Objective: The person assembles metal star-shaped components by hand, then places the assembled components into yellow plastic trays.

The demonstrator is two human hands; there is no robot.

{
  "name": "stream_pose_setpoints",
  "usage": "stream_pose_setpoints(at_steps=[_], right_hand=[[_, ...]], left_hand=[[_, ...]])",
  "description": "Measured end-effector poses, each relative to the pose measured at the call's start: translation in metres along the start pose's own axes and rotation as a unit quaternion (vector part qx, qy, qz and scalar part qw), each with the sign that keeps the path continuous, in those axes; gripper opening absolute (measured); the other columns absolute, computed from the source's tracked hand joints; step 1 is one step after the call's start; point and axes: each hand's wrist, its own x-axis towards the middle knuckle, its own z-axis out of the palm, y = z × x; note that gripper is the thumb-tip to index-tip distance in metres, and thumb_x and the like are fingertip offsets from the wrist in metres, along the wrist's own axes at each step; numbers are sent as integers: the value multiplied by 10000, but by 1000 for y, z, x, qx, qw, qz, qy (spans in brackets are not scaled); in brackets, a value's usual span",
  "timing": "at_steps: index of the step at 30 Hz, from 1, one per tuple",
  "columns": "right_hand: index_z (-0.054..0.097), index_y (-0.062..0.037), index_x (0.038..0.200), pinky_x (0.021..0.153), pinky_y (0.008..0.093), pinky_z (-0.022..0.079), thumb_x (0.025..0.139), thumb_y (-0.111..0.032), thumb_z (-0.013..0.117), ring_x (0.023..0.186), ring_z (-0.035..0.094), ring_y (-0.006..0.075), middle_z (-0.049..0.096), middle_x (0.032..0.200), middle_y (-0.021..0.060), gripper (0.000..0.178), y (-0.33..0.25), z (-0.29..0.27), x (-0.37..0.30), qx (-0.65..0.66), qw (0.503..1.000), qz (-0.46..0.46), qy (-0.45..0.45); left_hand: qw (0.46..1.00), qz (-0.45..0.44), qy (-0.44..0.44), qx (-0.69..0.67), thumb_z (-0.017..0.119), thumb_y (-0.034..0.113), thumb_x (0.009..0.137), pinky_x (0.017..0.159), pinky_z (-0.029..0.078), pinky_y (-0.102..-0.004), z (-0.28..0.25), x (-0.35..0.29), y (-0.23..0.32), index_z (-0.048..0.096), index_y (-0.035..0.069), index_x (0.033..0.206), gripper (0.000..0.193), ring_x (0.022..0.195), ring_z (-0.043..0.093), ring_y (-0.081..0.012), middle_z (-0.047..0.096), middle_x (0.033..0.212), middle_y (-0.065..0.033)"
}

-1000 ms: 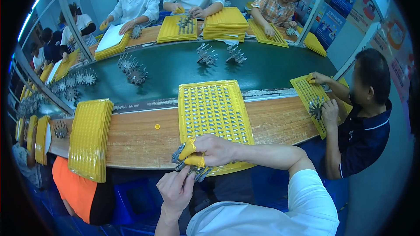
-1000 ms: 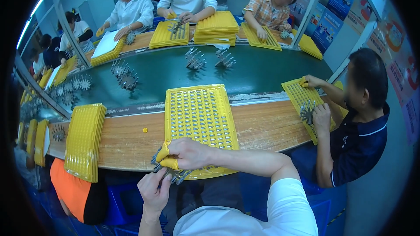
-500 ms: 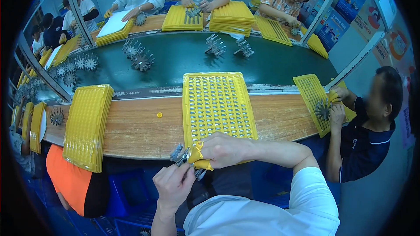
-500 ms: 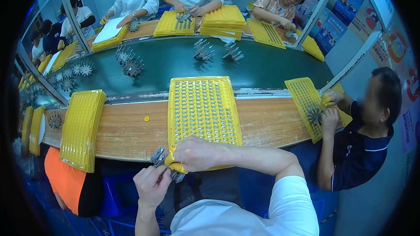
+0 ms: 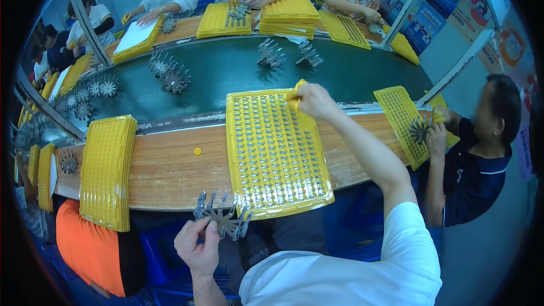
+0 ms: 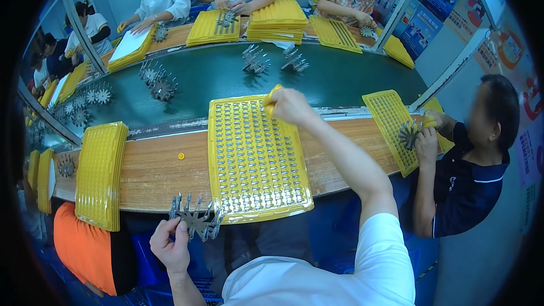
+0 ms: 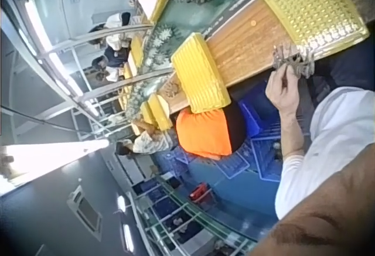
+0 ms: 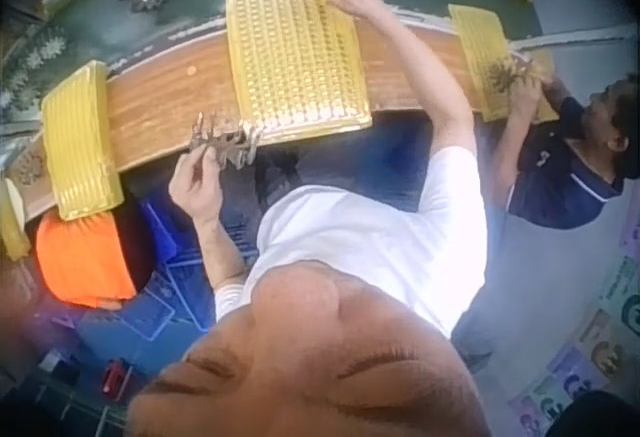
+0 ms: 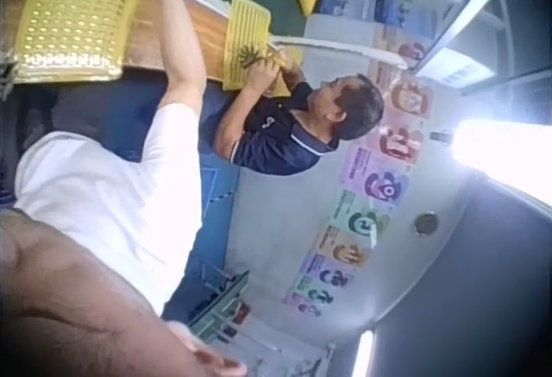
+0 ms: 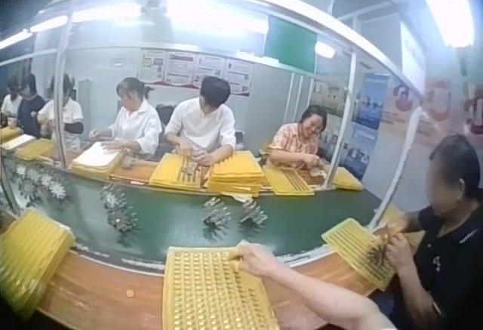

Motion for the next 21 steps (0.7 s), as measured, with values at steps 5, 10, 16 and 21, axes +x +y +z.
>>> stream_pose_setpoints(at_steps=[5,10,16,21], right_hand=[[812,-150,1026,895,445,551,845,-224,689,966,717,349,764,1013,155,231,72,28,39,-63,993,96,-4],[795,-132,1040,870,461,555,831,-174,660,979,720,355,758,1003,175,252,59,43,53,-138,985,82,-68],[789,-104,1026,867,475,557,815,-145,644,977,720,363,756,1007,181,258,49,49,60,-128,986,92,-57],[782,-93,1012,892,480,556,819,-135,637,996,718,367,756,1028,185,245,74,50,62,-64,992,81,-67]], left_hand=[[992,-91,18,-85,753,-29,842,530,372,-233,7,-6,-13,713,-42,925,93,568,506,-89,572,670,-31],[989,-118,18,-85,758,-20,846,535,374,-232,12,-7,-22,716,-47,933,100,582,507,-82,577,680,-32],[991,-110,-4,-80,757,-23,842,539,383,-229,18,-3,-30,719,-51,929,99,581,513,-83,578,677,-32],[990,-105,-17,-88,759,-21,841,541,387,-228,22,1,-31,723,-51,932,102,581,516,-85,581,677,-33]])
